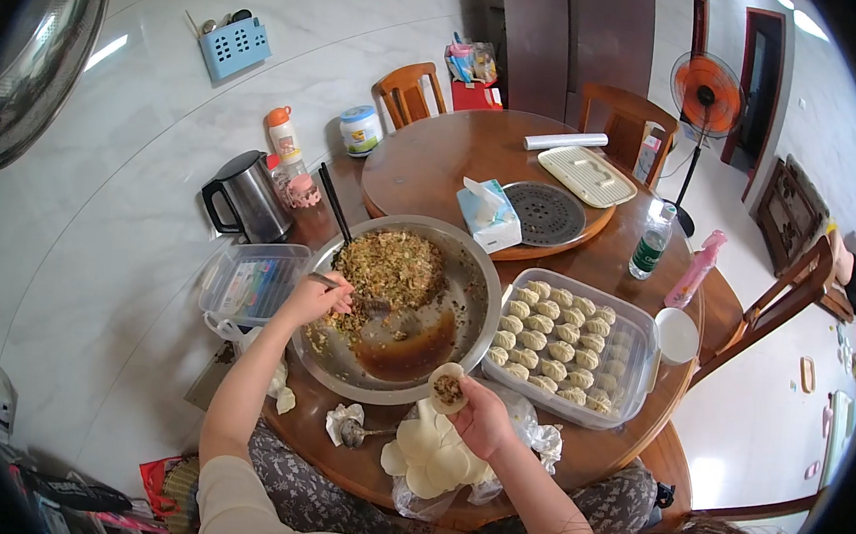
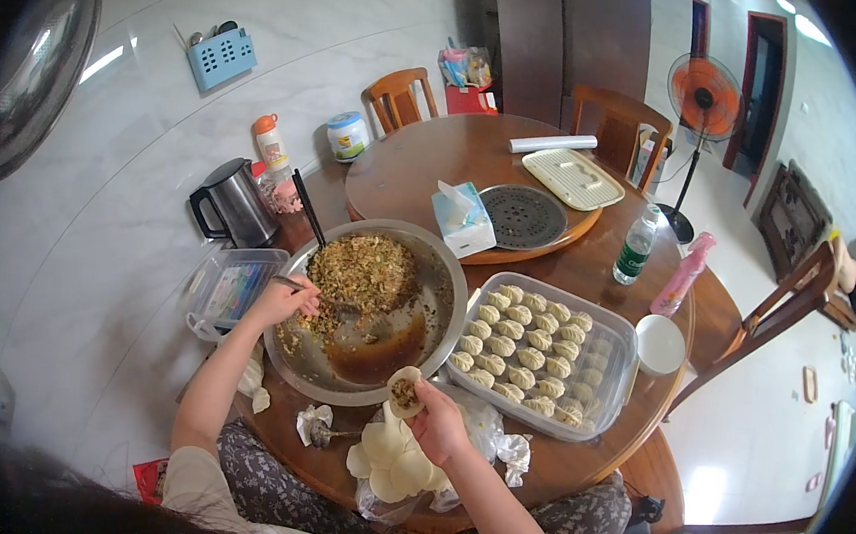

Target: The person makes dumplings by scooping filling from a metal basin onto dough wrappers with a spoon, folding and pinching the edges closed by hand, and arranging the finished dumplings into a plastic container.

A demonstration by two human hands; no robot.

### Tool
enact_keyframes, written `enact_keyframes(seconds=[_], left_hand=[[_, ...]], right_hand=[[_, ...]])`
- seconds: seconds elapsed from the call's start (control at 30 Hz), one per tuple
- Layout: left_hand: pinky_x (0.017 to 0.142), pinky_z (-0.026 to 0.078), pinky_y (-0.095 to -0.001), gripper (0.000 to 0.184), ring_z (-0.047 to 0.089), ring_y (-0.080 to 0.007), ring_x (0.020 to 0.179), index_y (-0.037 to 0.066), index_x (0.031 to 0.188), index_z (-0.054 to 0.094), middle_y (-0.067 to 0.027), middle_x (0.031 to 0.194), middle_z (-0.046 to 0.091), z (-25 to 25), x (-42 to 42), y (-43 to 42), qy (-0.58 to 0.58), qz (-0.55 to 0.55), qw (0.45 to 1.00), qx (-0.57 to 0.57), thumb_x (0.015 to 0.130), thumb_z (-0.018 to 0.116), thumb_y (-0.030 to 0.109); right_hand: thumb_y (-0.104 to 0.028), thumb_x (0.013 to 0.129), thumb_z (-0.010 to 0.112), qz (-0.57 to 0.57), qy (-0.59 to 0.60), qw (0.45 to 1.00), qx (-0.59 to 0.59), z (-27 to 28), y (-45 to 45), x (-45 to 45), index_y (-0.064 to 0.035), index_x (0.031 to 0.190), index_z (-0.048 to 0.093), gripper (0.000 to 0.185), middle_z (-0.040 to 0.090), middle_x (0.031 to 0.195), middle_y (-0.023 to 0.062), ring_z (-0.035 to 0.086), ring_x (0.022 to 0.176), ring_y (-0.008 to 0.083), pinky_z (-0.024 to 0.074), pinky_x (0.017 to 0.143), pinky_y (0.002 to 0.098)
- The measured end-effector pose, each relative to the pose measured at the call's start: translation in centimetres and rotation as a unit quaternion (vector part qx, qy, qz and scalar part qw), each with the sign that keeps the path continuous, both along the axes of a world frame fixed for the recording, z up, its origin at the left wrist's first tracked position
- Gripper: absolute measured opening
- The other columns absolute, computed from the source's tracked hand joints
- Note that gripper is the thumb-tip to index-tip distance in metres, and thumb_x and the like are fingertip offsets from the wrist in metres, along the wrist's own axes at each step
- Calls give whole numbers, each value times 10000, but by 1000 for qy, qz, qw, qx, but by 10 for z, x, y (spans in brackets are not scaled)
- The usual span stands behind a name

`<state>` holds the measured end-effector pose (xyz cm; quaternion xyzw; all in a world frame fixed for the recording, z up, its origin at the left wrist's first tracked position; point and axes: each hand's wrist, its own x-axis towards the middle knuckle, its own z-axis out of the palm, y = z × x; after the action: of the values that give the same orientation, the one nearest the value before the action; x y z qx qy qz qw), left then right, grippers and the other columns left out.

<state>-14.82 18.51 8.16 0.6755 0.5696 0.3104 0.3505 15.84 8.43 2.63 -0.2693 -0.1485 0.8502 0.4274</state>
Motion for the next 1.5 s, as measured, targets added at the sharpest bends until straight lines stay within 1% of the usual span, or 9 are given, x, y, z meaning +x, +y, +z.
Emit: enact_keyframes(seconds=[0.07,0.17,0.37,0.47,0.57,0.67,0.87,1.17,1.5], left_hand=[[586,499,-250,156,618,-159,668,-11,869,538,-110,751,607,-5,-1,2,-7,-20,999,-37,864,459,123],[576,492,-246,150,610,-153,647,-19,854,537,-95,730,591,-12,-5,8,-7,1,1000,-7,858,463,111],[582,498,-252,140,617,-145,656,-15,865,537,-93,711,607,2,8,-1,90,2,995,49,854,469,106],[574,498,-253,131,620,-152,660,-10,872,535,-93,725,603,-5,4,-3,11,-2,1000,26,853,470,101],[580,499,-247,173,615,-170,670,-29,876,520,-104,754,593,0,12,-12,-61,-47,996,-35,871,461,134],[578,501,-245,167,617,-173,685,-24,874,522,-102,758,589,-4,19,-12,-77,-56,993,-71,868,469,134],[588,494,-252,158,612,-139,668,-1,876,518,-86,737,597,-25,9,10,-6,-44,999,7,866,468,148],[570,492,-251,148,610,-142,650,-9,825,532,-91,732,600,-19,4,24,-4,6,1000,12,855,474,123],[605,500,-255,134,613,-142,673,-8,826,548,-65,718,590,15,0,-1,41,18,997,55,843,482,108]], right_hand=[[-166,894,386,4,6,1000,-1,1,0,0,2,1165,419,320,511,1101,71,506,1003,165,407,880,294],[-168,894,389,2,9,1000,1,1,0,0,2,1164,420,321,511,1100,70,507,1003,165,408,878,293],[-168,894,389,0,5,1000,-3,1,0,0,3,1162,421,319,509,1108,73,508,1004,168,408,879,294],[-168,894,388,-2,4,1000,-4,-1,0,1,3,1159,423,317,509,1109,75,508,1006,170,407,881,294],[-169,894,386,2,10,1000,0,-3,1,-1,2,1157,423,316,510,1107,77,509,1006,171,406,883,294],[-174,895,380,0,3,1000,-1,0,0,0,7,1145,427,312,515,1101,83,514,1001,176,412,882,297],[-188,897,372,-2,-7,1000,6,-2,1,-1,10,1125,437,309,523,1092,90,524,990,179,424,876,299],[-156,900,358,5,6,1000,2,5,-1,1,13,1168,401,320,503,1108,88,509,1003,181,410,885,309],[-162,894,378,-1,11,1000,5,0,0,-1,9,1159,416,318,511,1098,86,507,1004,176,408,883,300]])
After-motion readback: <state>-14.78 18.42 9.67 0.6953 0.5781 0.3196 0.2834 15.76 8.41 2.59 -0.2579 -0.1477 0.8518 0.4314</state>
